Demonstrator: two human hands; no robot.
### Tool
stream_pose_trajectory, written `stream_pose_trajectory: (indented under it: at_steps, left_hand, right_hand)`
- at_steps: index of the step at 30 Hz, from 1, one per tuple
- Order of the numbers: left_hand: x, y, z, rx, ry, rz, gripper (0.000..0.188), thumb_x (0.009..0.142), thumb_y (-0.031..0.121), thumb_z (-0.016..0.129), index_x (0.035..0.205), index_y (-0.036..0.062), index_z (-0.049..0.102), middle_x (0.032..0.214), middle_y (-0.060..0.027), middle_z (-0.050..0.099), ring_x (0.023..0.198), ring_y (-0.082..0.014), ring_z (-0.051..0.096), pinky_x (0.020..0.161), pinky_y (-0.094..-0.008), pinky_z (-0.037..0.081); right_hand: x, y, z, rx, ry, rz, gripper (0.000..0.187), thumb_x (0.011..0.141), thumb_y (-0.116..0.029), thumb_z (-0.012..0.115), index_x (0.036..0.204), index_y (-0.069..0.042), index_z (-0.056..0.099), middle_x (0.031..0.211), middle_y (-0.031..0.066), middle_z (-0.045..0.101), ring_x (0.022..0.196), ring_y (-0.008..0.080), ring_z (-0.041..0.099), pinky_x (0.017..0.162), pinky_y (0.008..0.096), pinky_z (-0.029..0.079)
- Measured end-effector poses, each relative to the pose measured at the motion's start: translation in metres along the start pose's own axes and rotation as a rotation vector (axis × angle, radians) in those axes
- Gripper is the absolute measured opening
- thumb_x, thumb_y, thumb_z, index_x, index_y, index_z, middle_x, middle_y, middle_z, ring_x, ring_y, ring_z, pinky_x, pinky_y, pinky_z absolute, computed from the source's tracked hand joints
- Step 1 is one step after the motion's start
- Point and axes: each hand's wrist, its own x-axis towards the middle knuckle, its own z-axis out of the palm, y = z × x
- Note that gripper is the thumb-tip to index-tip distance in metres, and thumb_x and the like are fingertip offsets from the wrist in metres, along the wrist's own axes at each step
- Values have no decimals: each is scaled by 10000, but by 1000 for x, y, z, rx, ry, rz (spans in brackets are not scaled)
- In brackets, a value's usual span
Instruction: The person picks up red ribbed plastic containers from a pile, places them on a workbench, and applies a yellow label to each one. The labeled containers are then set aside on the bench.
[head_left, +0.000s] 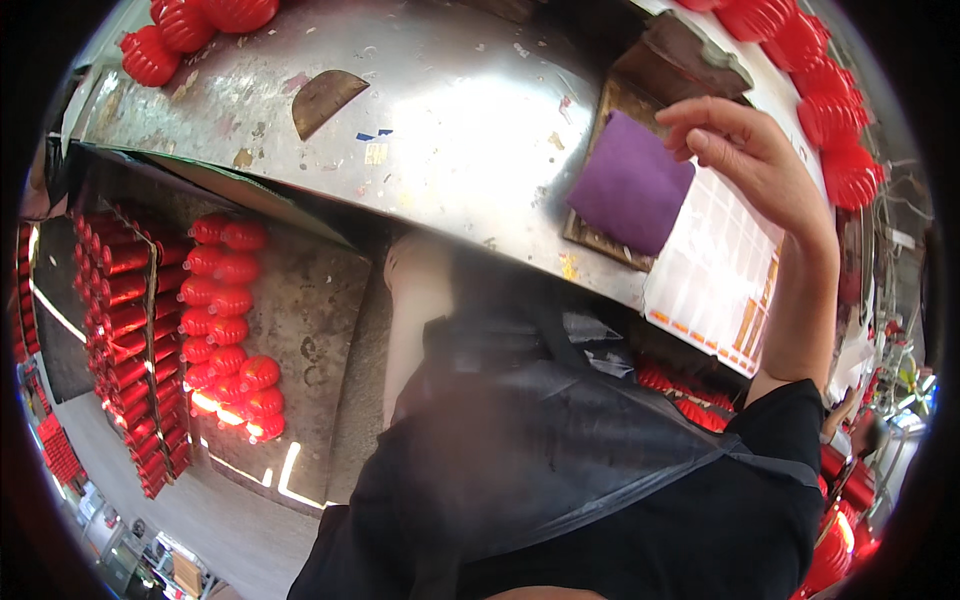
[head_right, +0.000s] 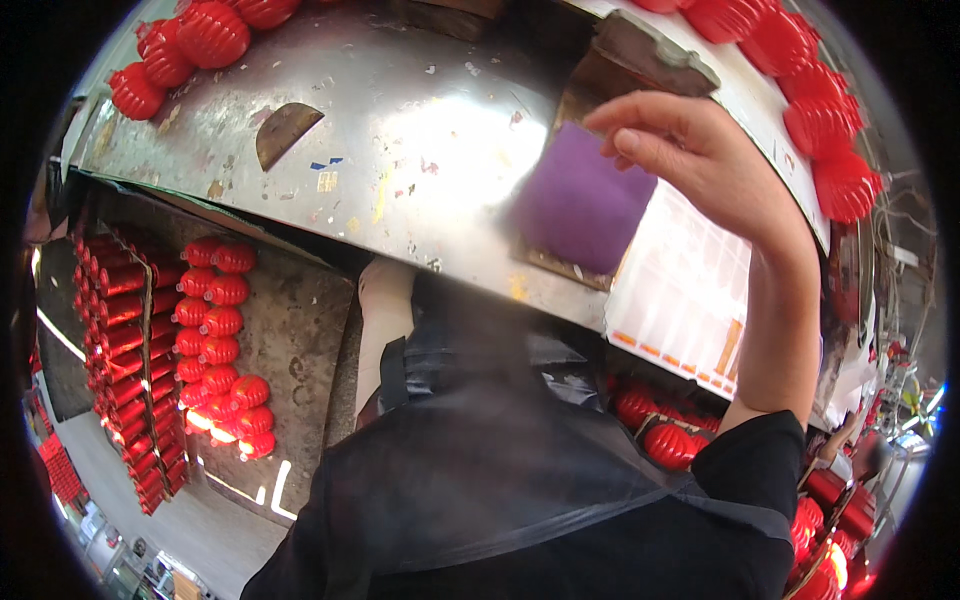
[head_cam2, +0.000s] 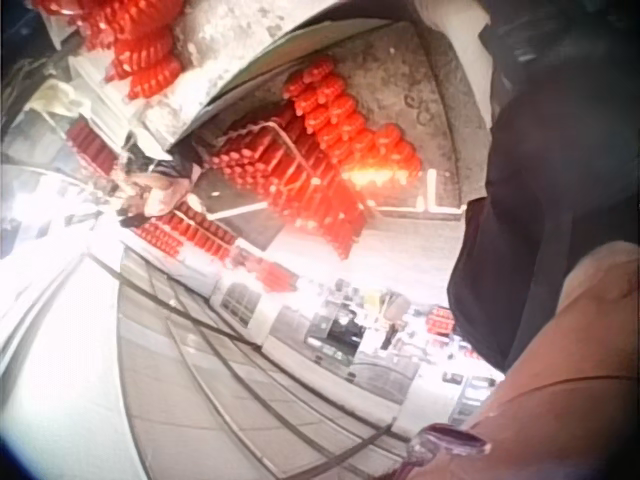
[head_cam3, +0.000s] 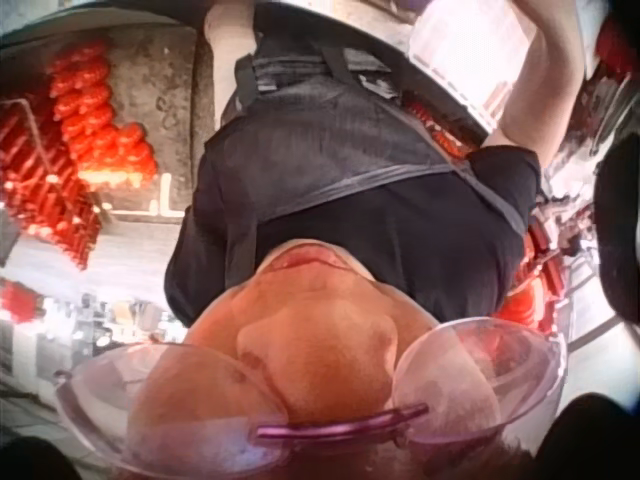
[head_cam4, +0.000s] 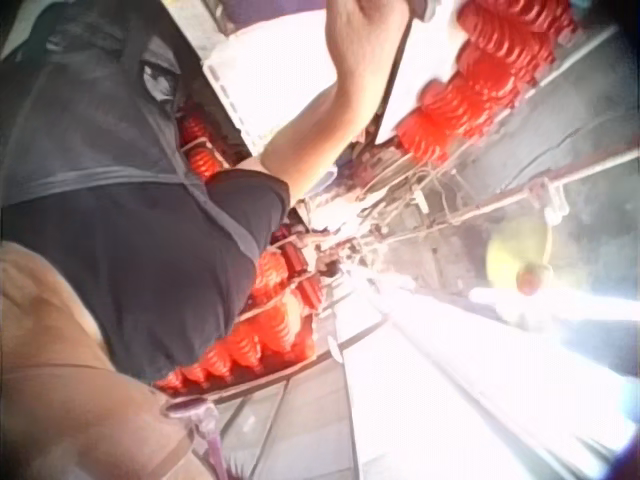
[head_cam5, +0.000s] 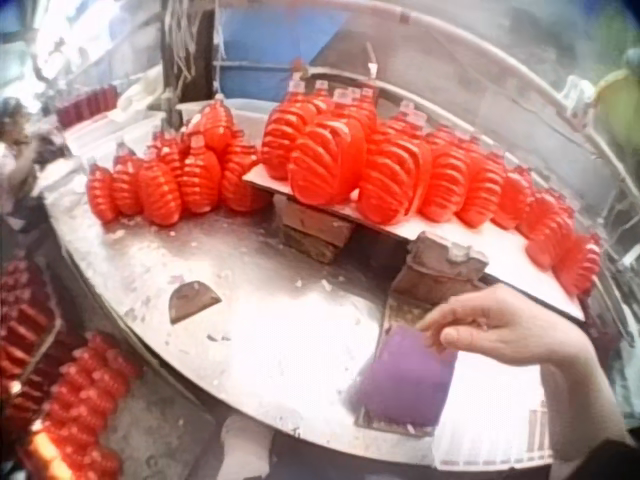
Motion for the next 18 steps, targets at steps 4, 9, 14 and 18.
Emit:
stream_pose_trajectory:
  at_steps: [4,9,14,18]
  left_hand:
    - [-16,-22,-7,-53,57,-59,282,985,298,573,1159,85,638,1153,-121,670,1112,-298,602,957,-456,451]
    - [-34,-22,5,-112,121,-141,265,985,315,564,1146,121,647,1145,-90,676,1101,-278,605,943,-448,453]
    - [-38,13,22,-168,173,-181,250,985,332,556,1133,157,656,1138,-59,682,1089,-257,609,929,-439,455]
    - [-23,77,38,-305,203,-281,293,969,358,580,1204,190,625,1229,-39,647,1152,-232,573,964,-446,424]
  right_hand:
    - [79,-3,3,-156,-129,-144,269,1043,-201,616,1229,-26,699,1015,53,710,938,148,673,814,301,537]
    - [174,-11,36,-497,-237,-403,266,929,-76,688,1190,-23,688,998,150,709,898,303,699,773,381,550]
    - [192,-29,60,-446,-379,-408,399,807,-3,719,1200,-27,650,1033,190,687,936,402,680,804,462,558]
    - [215,-35,93,-371,-282,-418,479,822,-35,710,1285,-18,590,1206,190,639,974,390,675,828,440,567]
